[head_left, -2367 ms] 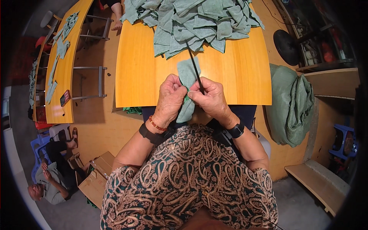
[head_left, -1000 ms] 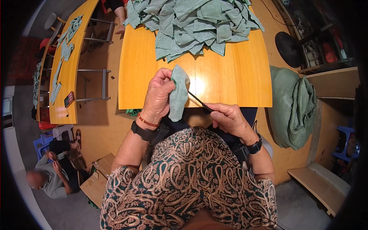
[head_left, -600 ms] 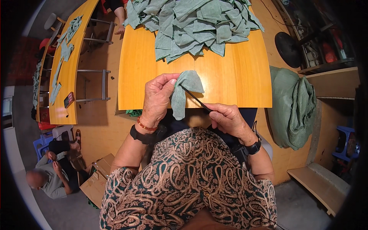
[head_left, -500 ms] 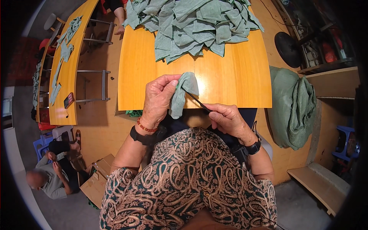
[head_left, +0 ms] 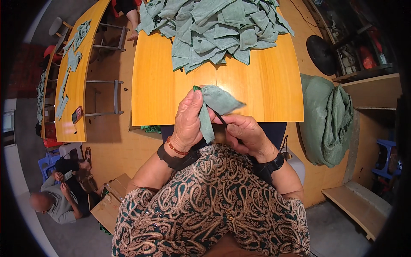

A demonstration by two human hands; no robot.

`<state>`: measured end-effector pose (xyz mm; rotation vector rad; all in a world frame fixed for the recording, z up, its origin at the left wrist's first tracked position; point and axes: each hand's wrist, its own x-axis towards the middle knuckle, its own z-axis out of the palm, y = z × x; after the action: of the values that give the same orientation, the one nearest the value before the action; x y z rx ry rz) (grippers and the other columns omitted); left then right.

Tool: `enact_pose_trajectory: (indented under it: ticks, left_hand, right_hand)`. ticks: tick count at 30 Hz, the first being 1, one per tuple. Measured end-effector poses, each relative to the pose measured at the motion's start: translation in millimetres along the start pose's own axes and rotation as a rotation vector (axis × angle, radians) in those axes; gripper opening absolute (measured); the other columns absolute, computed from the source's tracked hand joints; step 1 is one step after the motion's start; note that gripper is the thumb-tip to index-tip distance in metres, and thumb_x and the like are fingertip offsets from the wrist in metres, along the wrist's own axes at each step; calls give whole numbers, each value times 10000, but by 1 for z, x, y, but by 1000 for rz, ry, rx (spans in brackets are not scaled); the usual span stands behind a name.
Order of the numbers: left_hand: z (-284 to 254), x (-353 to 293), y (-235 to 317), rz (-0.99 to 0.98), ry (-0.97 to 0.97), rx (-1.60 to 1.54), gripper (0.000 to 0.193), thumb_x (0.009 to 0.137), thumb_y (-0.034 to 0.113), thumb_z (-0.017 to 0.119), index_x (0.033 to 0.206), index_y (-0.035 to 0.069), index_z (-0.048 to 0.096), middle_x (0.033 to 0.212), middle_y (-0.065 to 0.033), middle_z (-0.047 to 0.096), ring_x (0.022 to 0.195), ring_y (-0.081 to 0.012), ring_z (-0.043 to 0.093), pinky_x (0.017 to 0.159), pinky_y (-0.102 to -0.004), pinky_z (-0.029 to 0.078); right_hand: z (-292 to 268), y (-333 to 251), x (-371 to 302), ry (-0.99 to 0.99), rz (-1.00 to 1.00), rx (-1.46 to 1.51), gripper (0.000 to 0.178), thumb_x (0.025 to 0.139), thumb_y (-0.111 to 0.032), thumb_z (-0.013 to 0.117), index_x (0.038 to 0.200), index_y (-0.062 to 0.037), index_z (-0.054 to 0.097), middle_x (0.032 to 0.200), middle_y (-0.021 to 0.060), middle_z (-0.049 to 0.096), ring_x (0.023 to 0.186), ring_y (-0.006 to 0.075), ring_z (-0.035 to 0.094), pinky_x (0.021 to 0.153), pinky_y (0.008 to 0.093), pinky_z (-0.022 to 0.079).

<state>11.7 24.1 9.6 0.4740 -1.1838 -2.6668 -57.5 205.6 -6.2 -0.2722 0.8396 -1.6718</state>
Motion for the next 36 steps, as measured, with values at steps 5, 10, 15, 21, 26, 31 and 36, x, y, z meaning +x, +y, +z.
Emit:
enact_pose_trajectory:
  ticks: [5,10,15,21,26,31,36]
  left_hand:
    - [15,3,10,51,136,162,319,1028,349,496,1012,52,614,717,19,589,568,-43,483,525,-187,407]
    - [-1,9,12,101,176,355,319,1031,310,469,957,46,632,758,11,615,600,-43,517,543,-198,424]
    - [-9,15,21,90,217,282,320,1029,303,456,988,41,635,807,-2,627,673,-77,558,607,-224,463]
    - [-20,16,25,30,68,289,315,1026,284,456,994,32,642,802,-5,635,632,-85,560,579,-227,464]
    - [-23,16,31,-14,55,347,319,1018,283,459,978,30,649,793,-14,647,627,-89,575,566,-225,463]
    - [-16,15,37,-42,28,365,326,1007,270,451,980,15,652,797,-28,653,642,-99,591,576,-235,473]
    - [-20,18,29,-15,40,360,377,1001,260,419,1054,-25,659,846,-60,676,650,-114,597,581,-247,478]
  right_hand:
    - [2,3,8,-79,-51,18,365,1008,-225,546,1322,-39,550,617,7,547,393,52,412,346,194,292]
    - [16,-13,-3,95,34,-315,354,1019,-196,509,1338,-42,525,651,30,603,397,51,470,351,183,350]
    - [10,-25,-30,123,63,-467,351,1017,-123,472,1359,-54,511,673,46,630,405,47,489,361,179,380]
    - [5,-34,-28,168,41,-412,394,1009,-104,484,1403,-88,495,662,46,623,384,37,453,342,178,346]
    - [4,-29,-21,176,49,-372,382,1012,-123,485,1392,-98,517,646,40,615,371,35,428,333,178,326]
    - [4,-28,-17,162,62,-402,371,1006,-124,502,1375,-104,541,630,31,607,375,31,427,339,176,327]
    - [1,-33,-15,128,63,-476,361,1000,-111,519,1358,-114,563,624,14,593,398,22,428,358,177,344]
